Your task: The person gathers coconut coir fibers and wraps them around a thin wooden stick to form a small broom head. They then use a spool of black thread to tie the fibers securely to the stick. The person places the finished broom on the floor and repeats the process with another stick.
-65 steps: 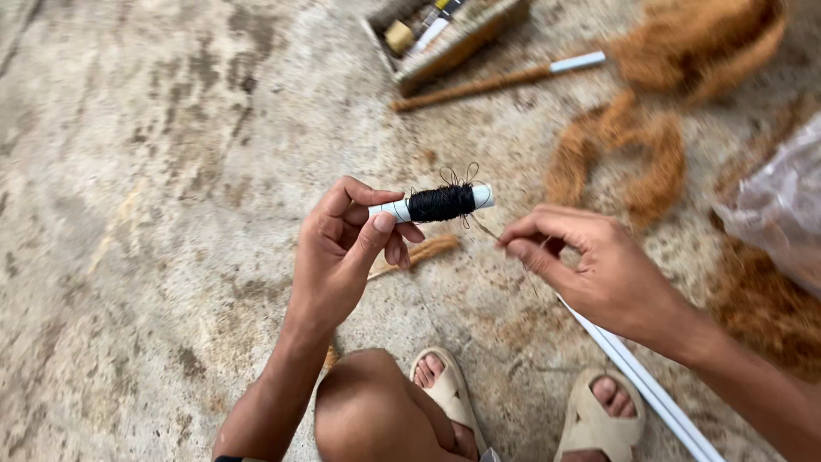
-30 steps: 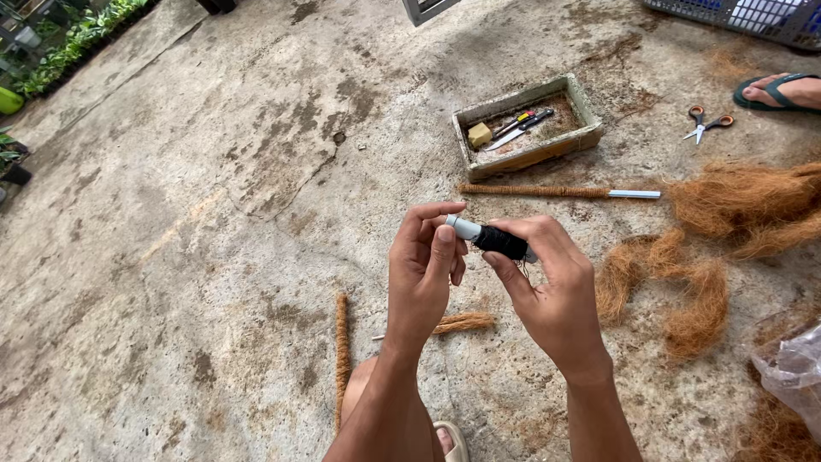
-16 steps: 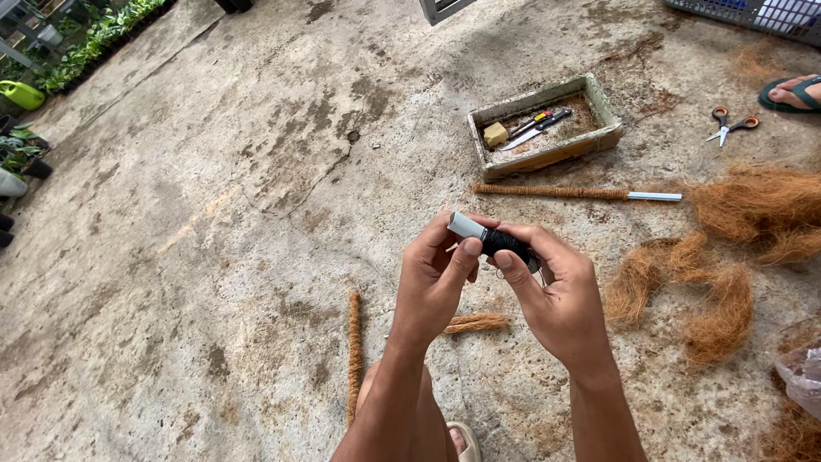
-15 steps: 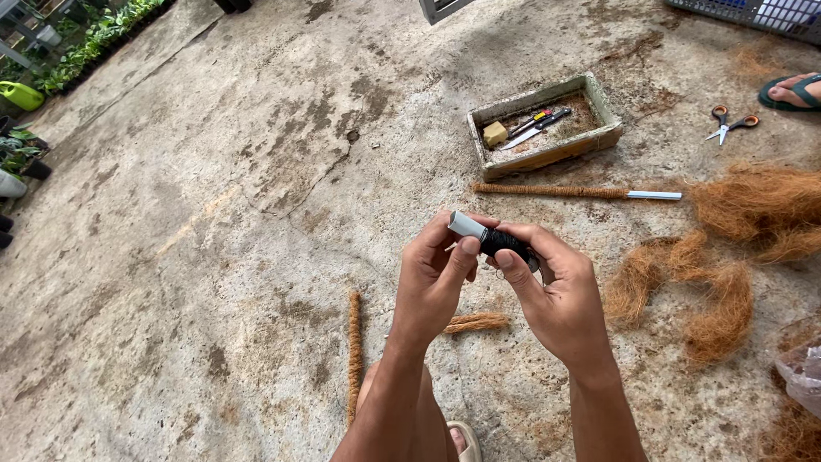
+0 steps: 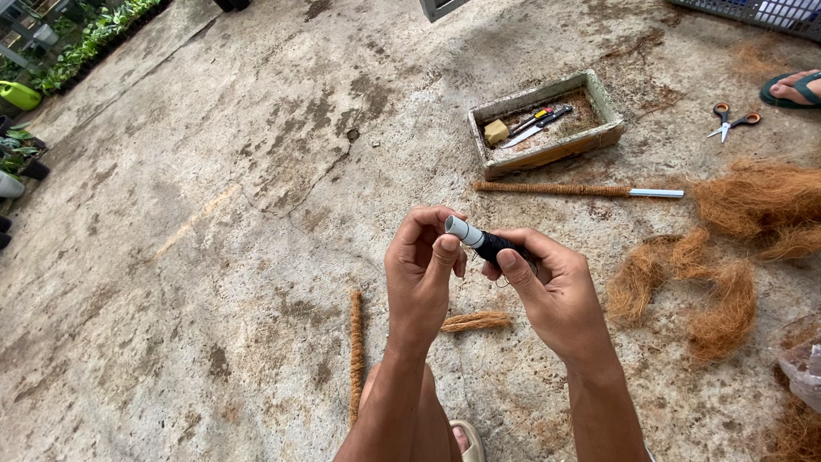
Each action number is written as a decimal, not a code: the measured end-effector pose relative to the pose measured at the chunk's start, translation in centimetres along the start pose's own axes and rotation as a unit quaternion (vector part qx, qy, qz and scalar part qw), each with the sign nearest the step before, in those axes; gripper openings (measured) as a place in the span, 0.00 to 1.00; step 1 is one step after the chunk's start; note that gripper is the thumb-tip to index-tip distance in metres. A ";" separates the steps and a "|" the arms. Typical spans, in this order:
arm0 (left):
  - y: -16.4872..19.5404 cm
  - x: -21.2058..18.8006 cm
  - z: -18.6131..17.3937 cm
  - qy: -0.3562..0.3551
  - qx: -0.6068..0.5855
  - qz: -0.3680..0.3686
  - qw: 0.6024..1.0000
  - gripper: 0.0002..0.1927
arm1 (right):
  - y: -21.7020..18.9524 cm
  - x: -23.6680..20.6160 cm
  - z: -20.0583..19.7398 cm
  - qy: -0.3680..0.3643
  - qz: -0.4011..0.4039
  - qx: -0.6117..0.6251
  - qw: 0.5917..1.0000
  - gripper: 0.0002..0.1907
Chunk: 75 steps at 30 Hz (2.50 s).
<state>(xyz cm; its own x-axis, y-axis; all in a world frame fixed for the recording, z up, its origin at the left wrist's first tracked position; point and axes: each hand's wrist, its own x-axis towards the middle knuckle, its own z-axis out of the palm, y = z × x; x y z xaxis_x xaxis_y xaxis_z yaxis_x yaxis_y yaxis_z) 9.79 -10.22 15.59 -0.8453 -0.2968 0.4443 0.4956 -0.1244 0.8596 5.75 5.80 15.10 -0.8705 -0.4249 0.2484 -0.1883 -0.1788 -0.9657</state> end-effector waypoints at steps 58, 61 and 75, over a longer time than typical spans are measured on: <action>1.1 -1.0 1.7 -0.010 0.027 0.012 1.000 0.10 | -3.5 -1.5 2.2 0.116 -0.152 -0.166 0.967 0.09; 1.0 -0.9 1.6 0.009 0.011 0.001 1.000 0.08 | -3.4 -1.5 2.2 0.112 -0.180 -0.182 0.960 0.10; 1.6 -0.5 0.7 0.022 -0.015 -0.027 0.999 0.15 | -2.3 -0.9 1.3 0.104 -0.165 -0.192 0.962 0.12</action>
<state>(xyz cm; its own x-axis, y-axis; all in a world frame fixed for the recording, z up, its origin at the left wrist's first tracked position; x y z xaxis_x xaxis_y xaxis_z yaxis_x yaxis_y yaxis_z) 10.86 -9.65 16.89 -0.8619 -0.3301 0.3848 0.4553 -0.1700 0.8739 7.56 5.39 17.23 -0.7989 -0.2077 0.5644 -0.5895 0.0849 -0.8033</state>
